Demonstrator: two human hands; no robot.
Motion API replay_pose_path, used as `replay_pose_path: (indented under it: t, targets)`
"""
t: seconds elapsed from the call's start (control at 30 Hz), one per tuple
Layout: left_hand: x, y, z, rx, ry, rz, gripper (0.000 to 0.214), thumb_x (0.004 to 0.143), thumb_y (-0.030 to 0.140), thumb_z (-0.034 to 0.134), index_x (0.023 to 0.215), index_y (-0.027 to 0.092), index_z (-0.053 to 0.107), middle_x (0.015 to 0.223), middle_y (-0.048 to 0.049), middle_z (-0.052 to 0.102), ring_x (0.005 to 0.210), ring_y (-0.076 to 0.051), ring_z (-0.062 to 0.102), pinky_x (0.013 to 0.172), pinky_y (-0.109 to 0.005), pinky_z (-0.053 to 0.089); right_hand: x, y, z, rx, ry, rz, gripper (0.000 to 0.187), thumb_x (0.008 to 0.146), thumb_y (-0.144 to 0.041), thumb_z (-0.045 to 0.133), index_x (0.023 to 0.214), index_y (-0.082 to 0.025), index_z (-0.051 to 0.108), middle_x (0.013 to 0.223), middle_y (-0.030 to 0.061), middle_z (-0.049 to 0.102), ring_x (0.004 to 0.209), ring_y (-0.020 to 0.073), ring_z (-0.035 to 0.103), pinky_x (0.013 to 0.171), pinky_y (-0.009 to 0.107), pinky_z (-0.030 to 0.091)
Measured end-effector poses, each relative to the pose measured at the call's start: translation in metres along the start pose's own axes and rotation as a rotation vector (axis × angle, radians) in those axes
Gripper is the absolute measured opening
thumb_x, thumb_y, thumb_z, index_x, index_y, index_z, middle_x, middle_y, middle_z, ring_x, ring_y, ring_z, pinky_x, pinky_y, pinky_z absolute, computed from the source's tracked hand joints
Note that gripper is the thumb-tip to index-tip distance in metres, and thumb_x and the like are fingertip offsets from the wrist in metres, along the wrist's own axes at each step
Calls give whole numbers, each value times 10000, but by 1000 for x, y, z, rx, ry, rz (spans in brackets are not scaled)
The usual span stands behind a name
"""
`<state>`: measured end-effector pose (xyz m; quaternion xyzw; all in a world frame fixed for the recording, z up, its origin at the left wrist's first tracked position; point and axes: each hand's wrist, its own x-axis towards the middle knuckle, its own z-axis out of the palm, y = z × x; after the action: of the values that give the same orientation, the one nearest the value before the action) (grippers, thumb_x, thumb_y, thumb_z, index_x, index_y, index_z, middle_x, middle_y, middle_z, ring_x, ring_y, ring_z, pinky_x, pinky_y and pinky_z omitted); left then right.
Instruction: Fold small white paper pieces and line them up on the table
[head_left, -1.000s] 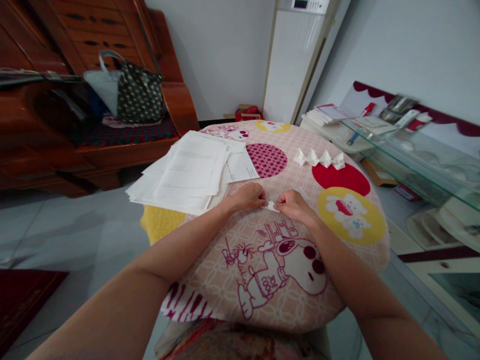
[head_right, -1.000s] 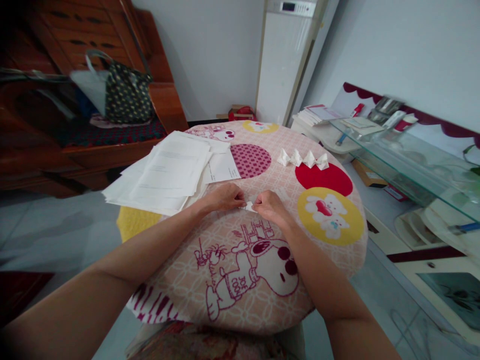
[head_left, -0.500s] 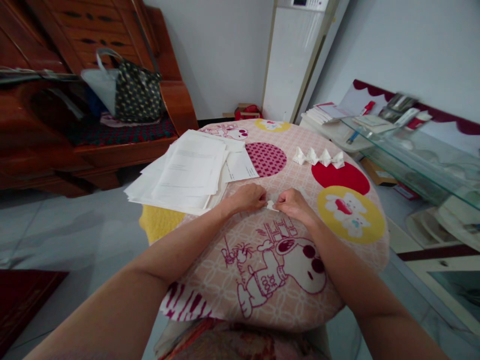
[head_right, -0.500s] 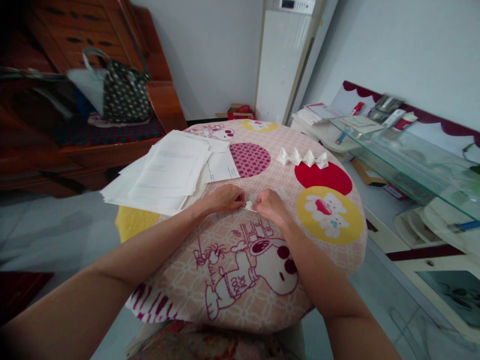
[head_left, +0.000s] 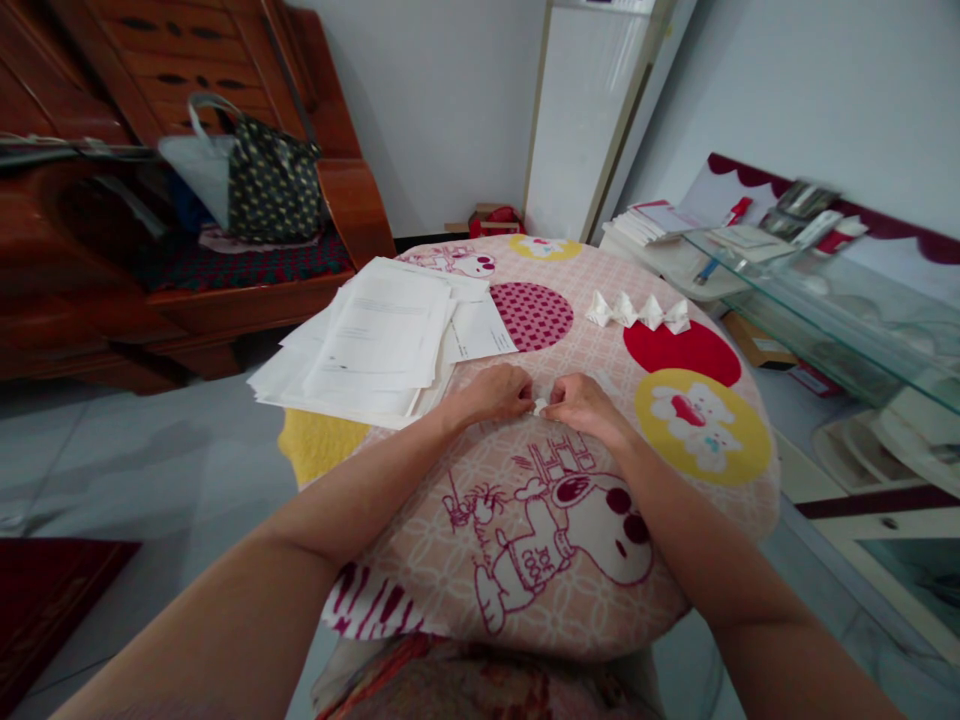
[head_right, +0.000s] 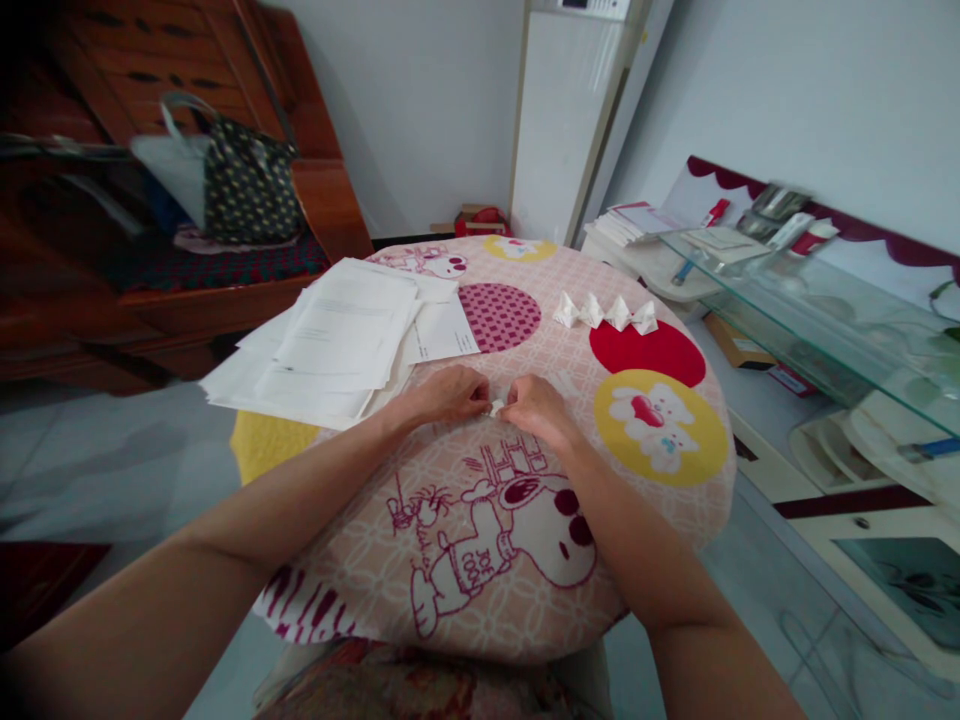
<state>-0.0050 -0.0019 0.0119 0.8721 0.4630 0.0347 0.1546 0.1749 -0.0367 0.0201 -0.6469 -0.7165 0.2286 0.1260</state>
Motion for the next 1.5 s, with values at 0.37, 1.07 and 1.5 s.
replay_pose_path:
  t: [0.37,1.07,1.5]
  targets:
    - [0,1,-4,-12,-28,-24,210,846,319,616,877,189,778,773,-44,726,698,-162,601,635,-271,382,-2,15,-8,368,-229,128,73,741,-124,685,760,-170,631,512,-50,572,412,89,498,435,208,331]
    - [2,-20,1,-307,-70,85,218,725,124,618,902,162,740,721,1,690,656,-133,592,626,-234,401,-1,15,5,180,8,-41,76,699,-160,740,757,-170,692,646,1,647,595,133,536,588,265,360]
    - [-7,-2,6,-236,106,23,100,734,256,683,747,163,718,674,-6,664,624,-139,539,584,-258,326,-9,18,12,302,109,-83,117,658,-183,711,775,-170,712,563,-40,578,535,121,494,533,248,327]
